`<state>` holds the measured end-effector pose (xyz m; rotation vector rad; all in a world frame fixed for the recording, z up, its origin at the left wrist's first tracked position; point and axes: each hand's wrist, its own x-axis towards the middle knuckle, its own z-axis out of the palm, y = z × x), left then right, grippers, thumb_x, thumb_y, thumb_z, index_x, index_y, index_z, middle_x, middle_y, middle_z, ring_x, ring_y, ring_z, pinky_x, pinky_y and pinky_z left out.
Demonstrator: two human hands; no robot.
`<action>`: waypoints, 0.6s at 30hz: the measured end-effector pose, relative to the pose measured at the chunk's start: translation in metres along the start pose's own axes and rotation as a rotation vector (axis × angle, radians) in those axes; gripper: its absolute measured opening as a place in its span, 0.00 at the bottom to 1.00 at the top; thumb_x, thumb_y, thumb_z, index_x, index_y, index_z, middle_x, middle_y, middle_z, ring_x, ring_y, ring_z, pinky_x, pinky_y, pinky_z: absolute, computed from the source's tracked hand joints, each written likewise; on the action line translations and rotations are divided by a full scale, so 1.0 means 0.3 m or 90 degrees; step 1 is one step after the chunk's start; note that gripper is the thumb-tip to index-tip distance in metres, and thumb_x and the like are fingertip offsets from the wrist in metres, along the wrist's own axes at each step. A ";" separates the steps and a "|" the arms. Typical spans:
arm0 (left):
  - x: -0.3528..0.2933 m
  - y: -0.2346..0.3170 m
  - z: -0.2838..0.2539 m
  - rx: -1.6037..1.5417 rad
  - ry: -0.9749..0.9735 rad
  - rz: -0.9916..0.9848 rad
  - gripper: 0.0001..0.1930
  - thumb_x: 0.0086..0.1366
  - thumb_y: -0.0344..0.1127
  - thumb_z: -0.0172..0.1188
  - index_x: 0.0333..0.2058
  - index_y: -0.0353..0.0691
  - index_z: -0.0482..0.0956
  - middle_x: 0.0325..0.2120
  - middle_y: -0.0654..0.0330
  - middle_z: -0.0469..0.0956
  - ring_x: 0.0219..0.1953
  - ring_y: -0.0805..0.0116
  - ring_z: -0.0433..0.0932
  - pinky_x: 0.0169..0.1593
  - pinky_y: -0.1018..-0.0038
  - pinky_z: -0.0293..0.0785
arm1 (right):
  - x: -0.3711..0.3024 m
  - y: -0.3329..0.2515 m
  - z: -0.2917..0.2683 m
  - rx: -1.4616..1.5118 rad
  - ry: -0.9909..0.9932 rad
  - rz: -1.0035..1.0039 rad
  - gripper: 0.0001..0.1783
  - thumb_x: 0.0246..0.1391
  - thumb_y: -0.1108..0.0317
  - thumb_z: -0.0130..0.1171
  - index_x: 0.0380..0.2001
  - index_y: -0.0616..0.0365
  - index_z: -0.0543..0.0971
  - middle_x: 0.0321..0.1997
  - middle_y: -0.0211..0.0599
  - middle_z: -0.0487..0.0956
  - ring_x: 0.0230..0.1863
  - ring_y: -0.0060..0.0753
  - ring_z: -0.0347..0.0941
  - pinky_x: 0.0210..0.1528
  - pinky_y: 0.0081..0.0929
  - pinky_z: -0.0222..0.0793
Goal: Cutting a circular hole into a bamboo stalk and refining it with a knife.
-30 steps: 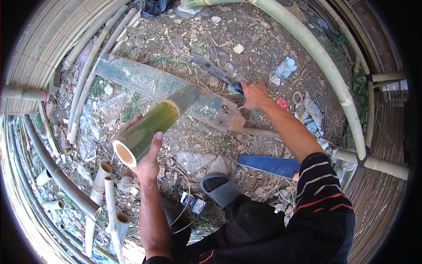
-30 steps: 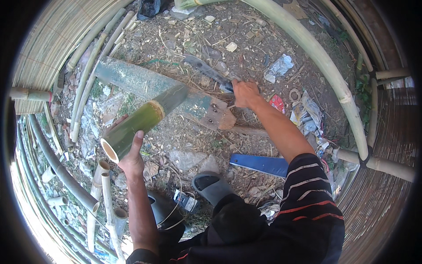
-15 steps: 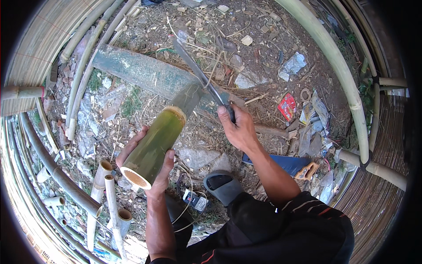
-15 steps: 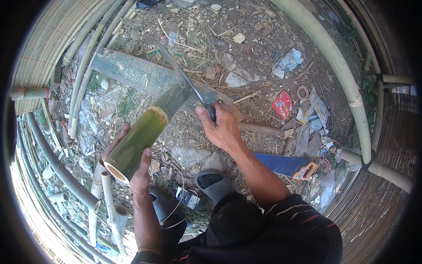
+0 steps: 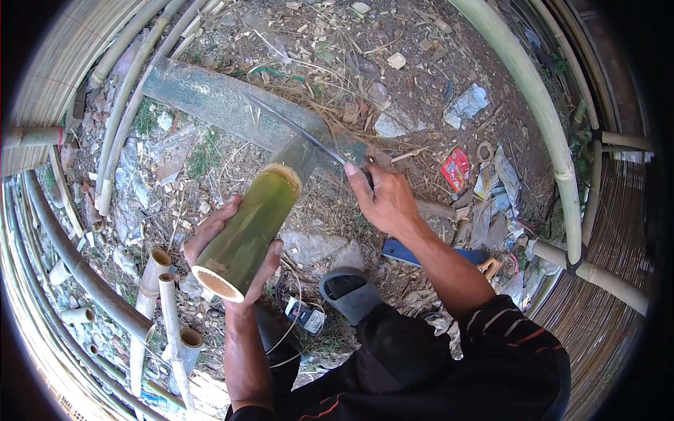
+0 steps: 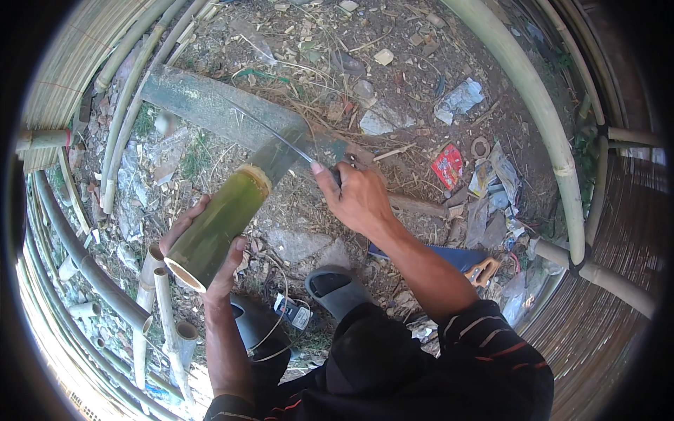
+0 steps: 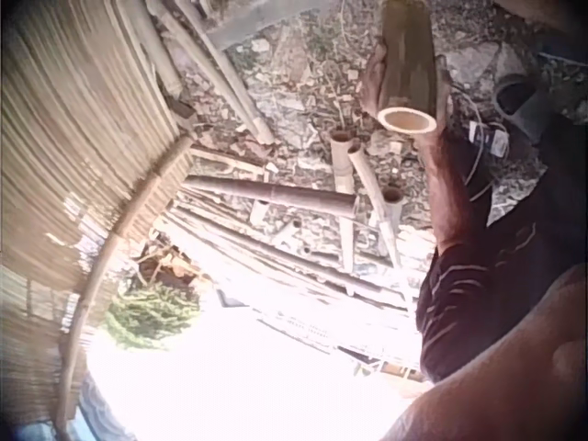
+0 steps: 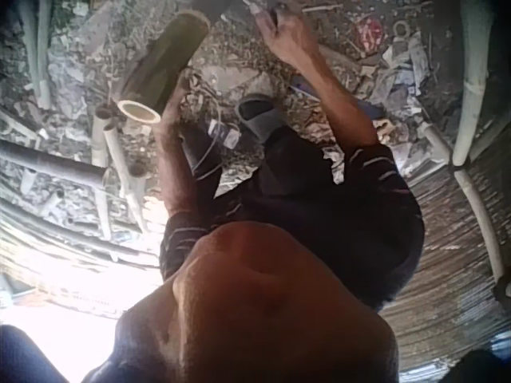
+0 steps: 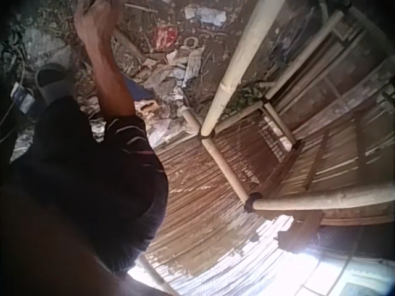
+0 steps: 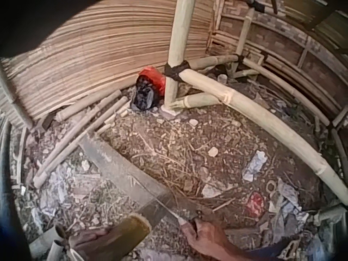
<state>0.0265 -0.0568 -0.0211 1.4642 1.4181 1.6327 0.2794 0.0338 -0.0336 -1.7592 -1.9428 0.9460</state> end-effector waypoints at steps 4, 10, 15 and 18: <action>0.000 0.003 -0.008 -0.047 0.047 -0.031 0.43 0.51 0.35 0.82 0.57 0.42 0.58 0.54 0.46 0.72 0.61 0.47 0.75 0.65 0.50 0.76 | 0.000 -0.173 -0.080 0.173 0.146 -0.133 0.27 0.67 0.49 0.58 0.25 0.65 0.78 0.13 0.45 0.73 0.15 0.46 0.73 0.20 0.42 0.66; 0.003 0.000 0.029 0.000 0.007 0.023 0.43 0.50 0.35 0.82 0.57 0.41 0.59 0.54 0.45 0.73 0.60 0.47 0.76 0.63 0.53 0.78 | 0.021 0.020 0.050 -0.004 0.054 0.025 0.34 0.65 0.46 0.60 0.17 0.68 0.78 0.12 0.55 0.75 0.14 0.50 0.76 0.21 0.43 0.70; -0.005 0.011 -0.002 0.001 0.038 -0.041 0.42 0.51 0.35 0.81 0.57 0.39 0.59 0.56 0.42 0.73 0.60 0.48 0.75 0.63 0.53 0.78 | 0.017 -0.175 -0.045 0.007 0.054 -0.019 0.33 0.66 0.47 0.59 0.16 0.66 0.76 0.12 0.51 0.74 0.14 0.51 0.75 0.21 0.46 0.68; 0.009 0.036 -0.002 0.018 0.035 -0.024 0.43 0.50 0.34 0.81 0.57 0.39 0.58 0.55 0.43 0.73 0.61 0.48 0.75 0.63 0.53 0.77 | -0.009 -0.218 -0.060 0.335 0.261 -0.170 0.30 0.64 0.50 0.62 0.17 0.66 0.77 0.13 0.50 0.75 0.13 0.49 0.74 0.20 0.45 0.67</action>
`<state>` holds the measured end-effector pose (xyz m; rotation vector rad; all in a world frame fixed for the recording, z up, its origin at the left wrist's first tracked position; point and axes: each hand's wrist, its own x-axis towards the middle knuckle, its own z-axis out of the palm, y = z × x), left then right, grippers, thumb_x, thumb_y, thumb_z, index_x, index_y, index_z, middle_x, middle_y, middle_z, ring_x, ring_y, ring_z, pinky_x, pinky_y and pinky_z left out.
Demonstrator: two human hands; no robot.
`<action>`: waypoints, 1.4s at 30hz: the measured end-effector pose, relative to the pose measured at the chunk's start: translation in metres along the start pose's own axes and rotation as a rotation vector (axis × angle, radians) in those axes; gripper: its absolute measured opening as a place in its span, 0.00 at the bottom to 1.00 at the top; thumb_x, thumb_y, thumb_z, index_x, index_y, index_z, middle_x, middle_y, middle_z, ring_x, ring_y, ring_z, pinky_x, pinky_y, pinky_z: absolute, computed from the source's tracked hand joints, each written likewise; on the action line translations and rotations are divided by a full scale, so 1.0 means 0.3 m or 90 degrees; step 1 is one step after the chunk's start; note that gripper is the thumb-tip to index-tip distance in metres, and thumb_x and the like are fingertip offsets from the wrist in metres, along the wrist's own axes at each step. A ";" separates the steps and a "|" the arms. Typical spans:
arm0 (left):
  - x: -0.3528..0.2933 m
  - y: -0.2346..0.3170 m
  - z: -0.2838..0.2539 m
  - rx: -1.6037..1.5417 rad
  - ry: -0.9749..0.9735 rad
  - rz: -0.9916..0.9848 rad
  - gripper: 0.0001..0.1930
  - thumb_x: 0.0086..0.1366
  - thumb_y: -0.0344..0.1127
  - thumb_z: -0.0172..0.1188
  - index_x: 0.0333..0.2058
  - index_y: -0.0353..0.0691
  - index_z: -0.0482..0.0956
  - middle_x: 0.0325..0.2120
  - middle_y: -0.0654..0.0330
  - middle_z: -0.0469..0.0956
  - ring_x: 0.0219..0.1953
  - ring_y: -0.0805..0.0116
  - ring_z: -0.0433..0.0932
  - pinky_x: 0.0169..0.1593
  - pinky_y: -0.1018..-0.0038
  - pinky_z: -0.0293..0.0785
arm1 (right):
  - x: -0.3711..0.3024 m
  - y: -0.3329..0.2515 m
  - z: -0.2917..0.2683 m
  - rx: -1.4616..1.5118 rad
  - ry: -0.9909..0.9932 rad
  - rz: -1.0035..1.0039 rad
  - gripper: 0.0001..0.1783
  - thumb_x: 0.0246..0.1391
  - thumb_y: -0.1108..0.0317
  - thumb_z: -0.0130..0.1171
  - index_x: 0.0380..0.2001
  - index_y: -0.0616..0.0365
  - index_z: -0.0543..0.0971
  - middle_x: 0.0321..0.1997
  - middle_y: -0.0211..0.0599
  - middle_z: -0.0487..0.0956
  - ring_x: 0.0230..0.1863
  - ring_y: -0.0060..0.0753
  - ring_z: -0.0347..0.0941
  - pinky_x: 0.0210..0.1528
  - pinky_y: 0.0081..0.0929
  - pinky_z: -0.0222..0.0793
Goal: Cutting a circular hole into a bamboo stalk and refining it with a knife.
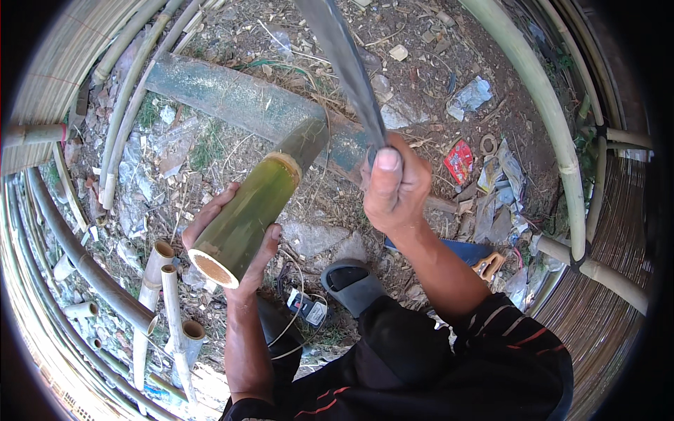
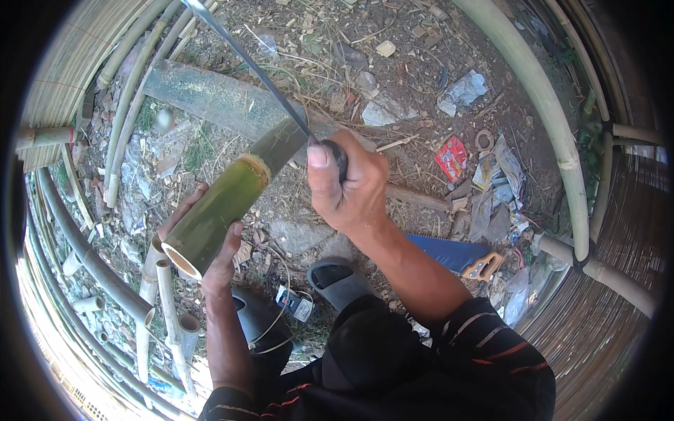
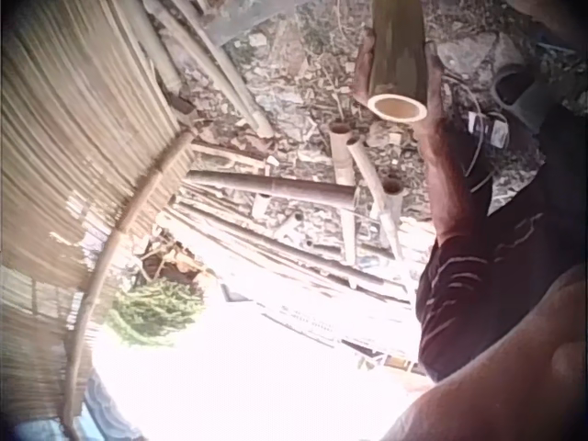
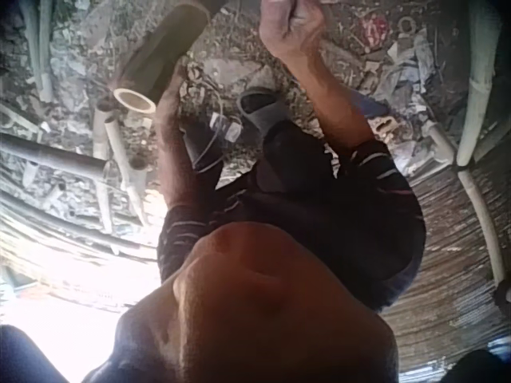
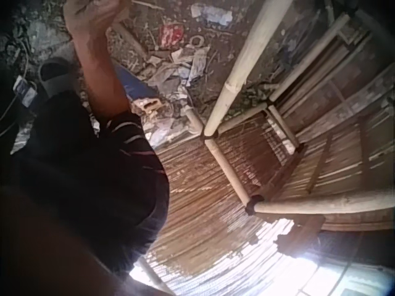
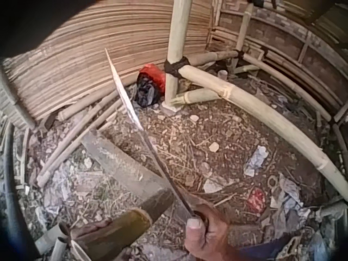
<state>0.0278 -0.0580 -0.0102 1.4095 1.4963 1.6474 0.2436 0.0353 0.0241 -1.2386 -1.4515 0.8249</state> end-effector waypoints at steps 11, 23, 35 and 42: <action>-0.008 -0.003 0.000 0.034 0.003 -0.026 0.43 0.50 0.35 0.81 0.57 0.36 0.58 0.54 0.45 0.73 0.59 0.51 0.76 0.60 0.57 0.80 | 0.027 -0.058 -0.008 -0.069 -0.086 0.118 0.35 0.65 0.41 0.57 0.18 0.65 0.80 0.15 0.49 0.77 0.15 0.45 0.75 0.22 0.45 0.69; -0.017 -0.024 0.002 0.018 -0.013 -0.037 0.43 0.49 0.32 0.80 0.57 0.38 0.58 0.55 0.46 0.72 0.60 0.50 0.75 0.61 0.54 0.79 | 0.010 -0.046 -0.016 -0.125 -0.135 0.149 0.33 0.65 0.40 0.57 0.25 0.63 0.83 0.11 0.38 0.72 0.14 0.38 0.73 0.21 0.38 0.69; -0.003 -0.026 -0.001 0.010 -0.031 0.016 0.44 0.49 0.35 0.81 0.58 0.36 0.58 0.54 0.44 0.73 0.58 0.52 0.77 0.60 0.58 0.80 | 0.049 0.194 -0.011 0.085 -0.312 0.749 0.43 0.65 0.30 0.46 0.23 0.66 0.78 0.15 0.37 0.73 0.15 0.32 0.73 0.20 0.35 0.71; -0.018 -0.046 -0.027 -0.031 -0.040 0.025 0.43 0.49 0.33 0.82 0.57 0.41 0.59 0.56 0.44 0.73 0.61 0.48 0.75 0.63 0.53 0.78 | 0.020 0.009 -0.019 0.080 -0.113 0.270 0.34 0.70 0.39 0.49 0.20 0.58 0.74 0.14 0.25 0.67 0.16 0.19 0.63 0.19 0.29 0.59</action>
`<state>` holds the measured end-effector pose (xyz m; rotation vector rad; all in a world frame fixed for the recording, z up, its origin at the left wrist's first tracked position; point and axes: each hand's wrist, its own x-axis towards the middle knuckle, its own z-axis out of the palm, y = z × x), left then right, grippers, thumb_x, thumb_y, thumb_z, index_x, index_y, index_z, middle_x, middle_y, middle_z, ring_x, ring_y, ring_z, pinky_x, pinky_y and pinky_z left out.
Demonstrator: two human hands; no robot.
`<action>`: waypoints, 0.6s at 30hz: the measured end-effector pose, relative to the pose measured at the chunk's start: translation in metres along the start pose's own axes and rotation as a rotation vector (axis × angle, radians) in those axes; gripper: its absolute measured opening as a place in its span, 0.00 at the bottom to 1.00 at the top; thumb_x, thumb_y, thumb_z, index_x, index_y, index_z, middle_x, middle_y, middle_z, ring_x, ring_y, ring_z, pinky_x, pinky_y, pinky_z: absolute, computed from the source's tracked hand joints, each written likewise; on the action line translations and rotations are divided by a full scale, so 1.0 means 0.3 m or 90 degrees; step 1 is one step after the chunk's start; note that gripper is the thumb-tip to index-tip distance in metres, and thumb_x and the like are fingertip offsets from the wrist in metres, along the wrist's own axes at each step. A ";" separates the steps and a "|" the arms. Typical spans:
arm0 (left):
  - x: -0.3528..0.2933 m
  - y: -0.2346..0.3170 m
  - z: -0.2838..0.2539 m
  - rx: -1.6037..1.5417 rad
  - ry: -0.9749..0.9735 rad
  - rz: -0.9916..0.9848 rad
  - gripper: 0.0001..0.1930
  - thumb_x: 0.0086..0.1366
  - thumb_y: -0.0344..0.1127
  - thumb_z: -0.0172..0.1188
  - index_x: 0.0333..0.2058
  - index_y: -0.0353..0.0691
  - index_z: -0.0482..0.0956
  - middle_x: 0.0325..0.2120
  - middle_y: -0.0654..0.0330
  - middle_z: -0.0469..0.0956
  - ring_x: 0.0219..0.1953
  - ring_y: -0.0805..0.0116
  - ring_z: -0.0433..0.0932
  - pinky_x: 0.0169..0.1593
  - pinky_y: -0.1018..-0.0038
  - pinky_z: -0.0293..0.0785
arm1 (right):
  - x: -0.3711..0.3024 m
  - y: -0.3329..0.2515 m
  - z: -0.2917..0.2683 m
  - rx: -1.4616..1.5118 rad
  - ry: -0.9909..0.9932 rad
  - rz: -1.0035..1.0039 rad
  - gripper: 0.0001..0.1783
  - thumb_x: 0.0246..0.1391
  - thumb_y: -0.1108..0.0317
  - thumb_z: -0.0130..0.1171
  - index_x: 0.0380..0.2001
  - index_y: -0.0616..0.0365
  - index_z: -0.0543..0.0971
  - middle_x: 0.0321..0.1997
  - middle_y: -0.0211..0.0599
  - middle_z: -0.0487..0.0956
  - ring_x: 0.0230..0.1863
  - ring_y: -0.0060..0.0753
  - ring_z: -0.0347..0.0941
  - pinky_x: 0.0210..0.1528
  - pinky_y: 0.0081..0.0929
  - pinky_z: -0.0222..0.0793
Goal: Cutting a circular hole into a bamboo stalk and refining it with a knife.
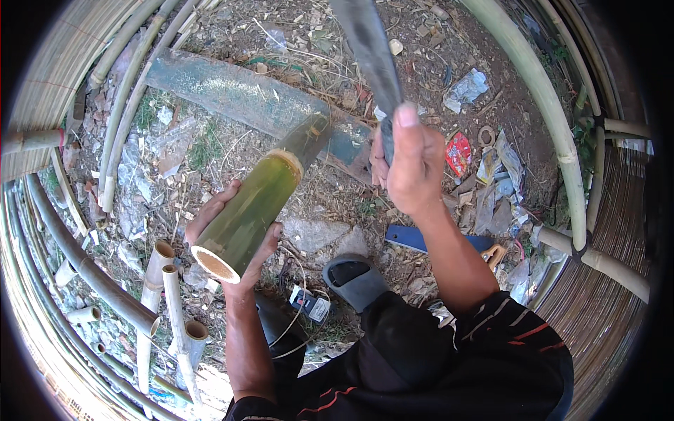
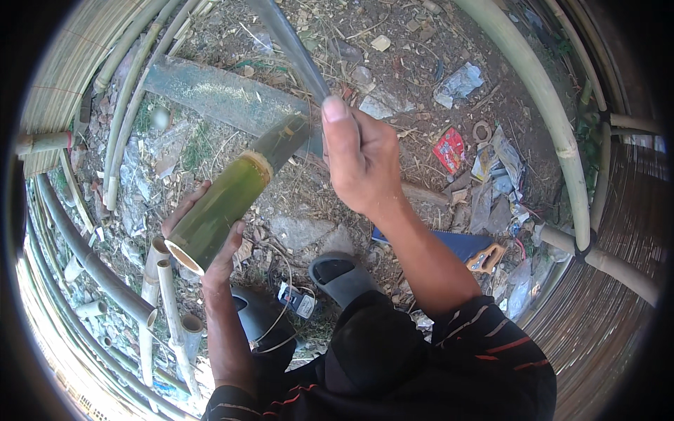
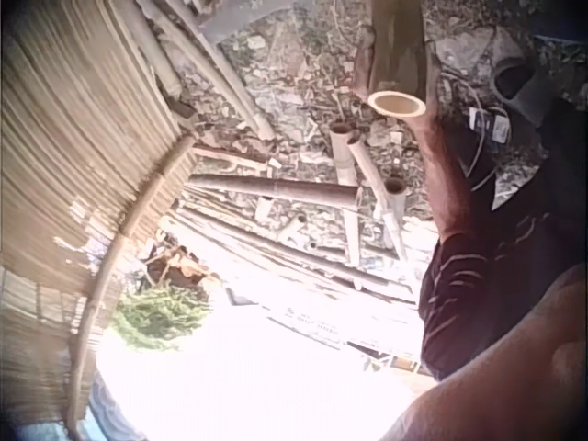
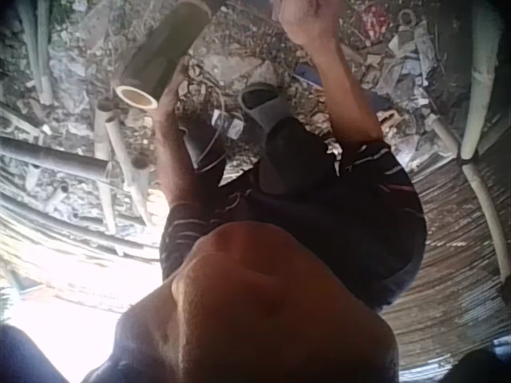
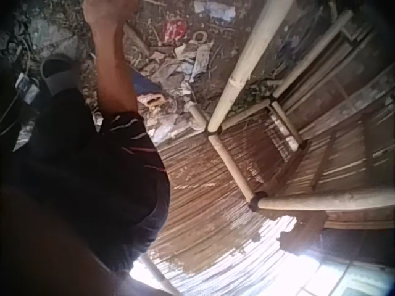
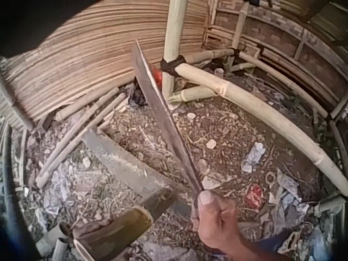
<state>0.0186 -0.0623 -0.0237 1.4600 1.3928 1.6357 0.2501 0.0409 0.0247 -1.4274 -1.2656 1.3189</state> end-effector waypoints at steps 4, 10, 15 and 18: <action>0.005 -0.010 0.031 -0.060 0.004 -0.020 0.43 0.49 0.33 0.82 0.57 0.41 0.59 0.55 0.43 0.72 0.61 0.48 0.75 0.63 0.53 0.78 | -0.019 0.280 -0.056 -0.279 -0.011 -0.053 0.33 0.70 0.40 0.48 0.18 0.54 0.73 0.15 0.27 0.69 0.14 0.21 0.65 0.18 0.33 0.63; 0.004 -0.005 0.006 0.014 0.003 -0.031 0.44 0.49 0.36 0.82 0.57 0.39 0.59 0.55 0.43 0.73 0.61 0.49 0.75 0.62 0.54 0.79 | 0.039 0.068 -0.007 -0.254 -0.092 0.155 0.35 0.69 0.38 0.51 0.20 0.59 0.76 0.14 0.29 0.70 0.17 0.23 0.67 0.22 0.33 0.65; 0.019 0.012 0.046 0.009 -0.009 -0.024 0.44 0.49 0.35 0.82 0.57 0.40 0.59 0.55 0.44 0.73 0.61 0.49 0.75 0.62 0.54 0.79 | 0.002 0.144 -0.024 -0.218 0.016 -0.165 0.37 0.69 0.36 0.47 0.20 0.59 0.76 0.13 0.31 0.70 0.15 0.25 0.67 0.19 0.37 0.64; 0.020 -0.023 0.056 0.031 -0.039 0.022 0.44 0.49 0.34 0.82 0.57 0.40 0.58 0.55 0.43 0.73 0.61 0.50 0.75 0.61 0.55 0.79 | 0.073 0.220 -0.073 -0.377 -0.100 0.068 0.38 0.68 0.35 0.47 0.21 0.60 0.78 0.14 0.32 0.72 0.16 0.29 0.68 0.21 0.41 0.63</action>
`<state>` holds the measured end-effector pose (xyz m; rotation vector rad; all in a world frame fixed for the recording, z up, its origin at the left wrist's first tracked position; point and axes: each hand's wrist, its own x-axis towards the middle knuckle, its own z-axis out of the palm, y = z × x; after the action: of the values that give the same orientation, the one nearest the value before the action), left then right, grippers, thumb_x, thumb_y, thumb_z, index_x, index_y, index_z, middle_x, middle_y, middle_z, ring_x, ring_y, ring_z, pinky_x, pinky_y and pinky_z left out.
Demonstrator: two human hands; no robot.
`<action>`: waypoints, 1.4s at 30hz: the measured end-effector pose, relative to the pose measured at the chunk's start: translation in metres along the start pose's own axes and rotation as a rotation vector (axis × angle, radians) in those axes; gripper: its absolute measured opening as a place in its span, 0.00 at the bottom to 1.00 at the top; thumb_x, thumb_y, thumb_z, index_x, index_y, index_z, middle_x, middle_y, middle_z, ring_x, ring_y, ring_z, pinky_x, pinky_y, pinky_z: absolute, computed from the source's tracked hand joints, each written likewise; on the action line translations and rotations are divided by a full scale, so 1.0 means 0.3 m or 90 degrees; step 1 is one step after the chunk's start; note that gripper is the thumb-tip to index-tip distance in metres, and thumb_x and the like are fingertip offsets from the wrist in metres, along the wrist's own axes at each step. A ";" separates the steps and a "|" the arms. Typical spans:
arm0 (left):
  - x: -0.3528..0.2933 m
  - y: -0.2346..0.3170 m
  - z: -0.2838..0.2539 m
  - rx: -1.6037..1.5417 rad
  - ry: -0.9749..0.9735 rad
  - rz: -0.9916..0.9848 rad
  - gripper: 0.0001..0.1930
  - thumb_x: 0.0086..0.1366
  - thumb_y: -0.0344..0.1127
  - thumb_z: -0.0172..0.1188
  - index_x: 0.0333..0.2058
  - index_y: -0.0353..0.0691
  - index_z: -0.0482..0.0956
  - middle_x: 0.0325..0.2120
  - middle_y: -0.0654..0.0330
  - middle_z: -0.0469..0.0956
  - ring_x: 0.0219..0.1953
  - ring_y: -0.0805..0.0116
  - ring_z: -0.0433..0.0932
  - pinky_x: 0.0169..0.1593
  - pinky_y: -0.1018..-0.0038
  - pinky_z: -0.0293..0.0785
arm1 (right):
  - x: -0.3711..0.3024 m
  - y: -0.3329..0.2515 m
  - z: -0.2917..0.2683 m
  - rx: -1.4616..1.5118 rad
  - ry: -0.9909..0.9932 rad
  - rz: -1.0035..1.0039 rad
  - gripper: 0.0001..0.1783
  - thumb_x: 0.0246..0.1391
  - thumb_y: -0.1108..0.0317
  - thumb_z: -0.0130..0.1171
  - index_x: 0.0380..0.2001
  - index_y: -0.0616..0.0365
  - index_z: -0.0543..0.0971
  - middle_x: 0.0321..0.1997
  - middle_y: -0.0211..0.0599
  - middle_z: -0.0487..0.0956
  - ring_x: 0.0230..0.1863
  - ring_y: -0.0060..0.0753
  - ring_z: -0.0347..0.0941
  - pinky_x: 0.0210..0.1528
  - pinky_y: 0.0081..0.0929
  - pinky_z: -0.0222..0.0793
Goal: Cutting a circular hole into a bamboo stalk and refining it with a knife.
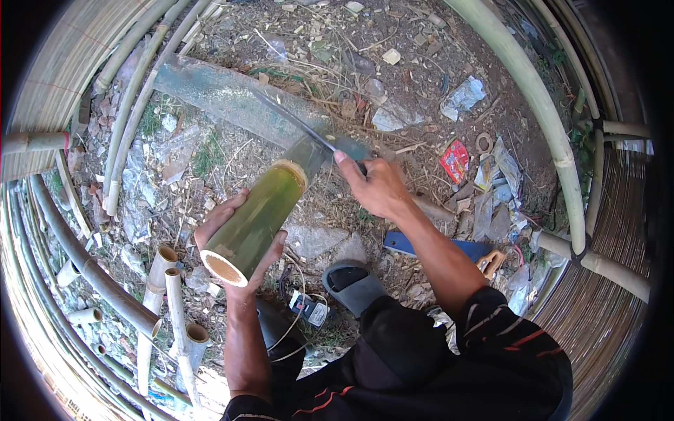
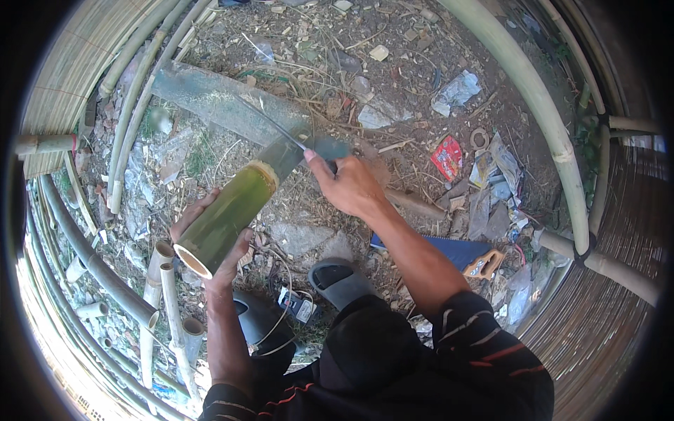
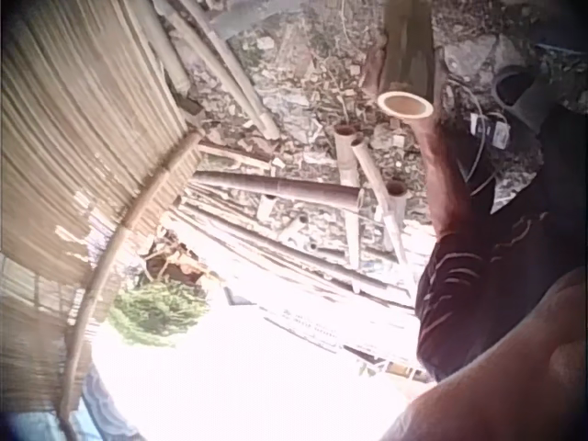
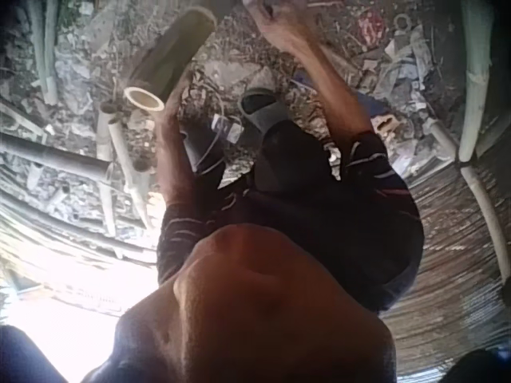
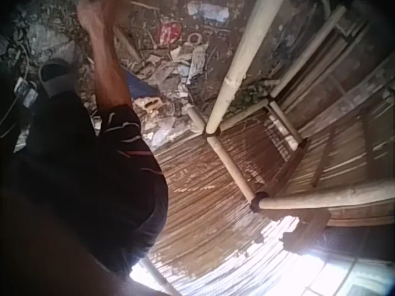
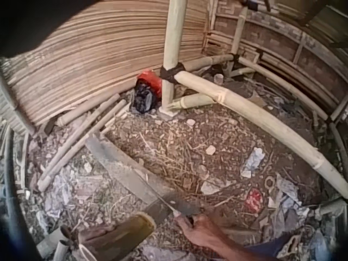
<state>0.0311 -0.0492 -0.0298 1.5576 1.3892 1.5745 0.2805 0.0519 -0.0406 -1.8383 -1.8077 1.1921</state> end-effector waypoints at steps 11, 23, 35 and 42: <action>0.020 0.032 0.033 -0.092 0.061 -0.062 0.43 0.47 0.32 0.83 0.56 0.37 0.62 0.53 0.45 0.75 0.57 0.54 0.78 0.59 0.60 0.81 | -0.034 0.032 0.022 0.065 0.048 0.066 0.41 0.67 0.32 0.47 0.20 0.62 0.77 0.11 0.32 0.69 0.14 0.26 0.71 0.20 0.32 0.66; -0.014 0.040 -0.021 -0.060 0.055 -0.135 0.44 0.48 0.28 0.81 0.58 0.36 0.58 0.55 0.43 0.73 0.60 0.51 0.76 0.61 0.56 0.80 | -0.047 -0.158 -0.064 -0.077 0.048 -0.032 0.41 0.69 0.34 0.42 0.29 0.67 0.80 0.25 0.58 0.81 0.29 0.63 0.80 0.35 0.52 0.74; -0.004 0.024 -0.008 -0.007 0.015 -0.050 0.45 0.48 0.34 0.83 0.58 0.37 0.59 0.55 0.44 0.73 0.59 0.50 0.77 0.61 0.56 0.80 | 0.007 -0.133 -0.037 0.045 -0.048 0.169 0.37 0.66 0.38 0.54 0.19 0.64 0.79 0.13 0.45 0.75 0.17 0.42 0.73 0.24 0.41 0.67; -0.006 0.032 -0.002 -0.060 -0.024 -0.007 0.45 0.49 0.34 0.82 0.58 0.38 0.59 0.55 0.44 0.73 0.60 0.49 0.75 0.61 0.54 0.79 | -0.065 0.016 0.019 0.039 0.096 0.012 0.38 0.67 0.37 0.52 0.26 0.67 0.82 0.17 0.49 0.78 0.20 0.46 0.75 0.29 0.42 0.71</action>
<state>0.0336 -0.0543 -0.0218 1.5134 1.2828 1.5735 0.2824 0.0312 -0.0410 -1.8607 -1.6579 1.0727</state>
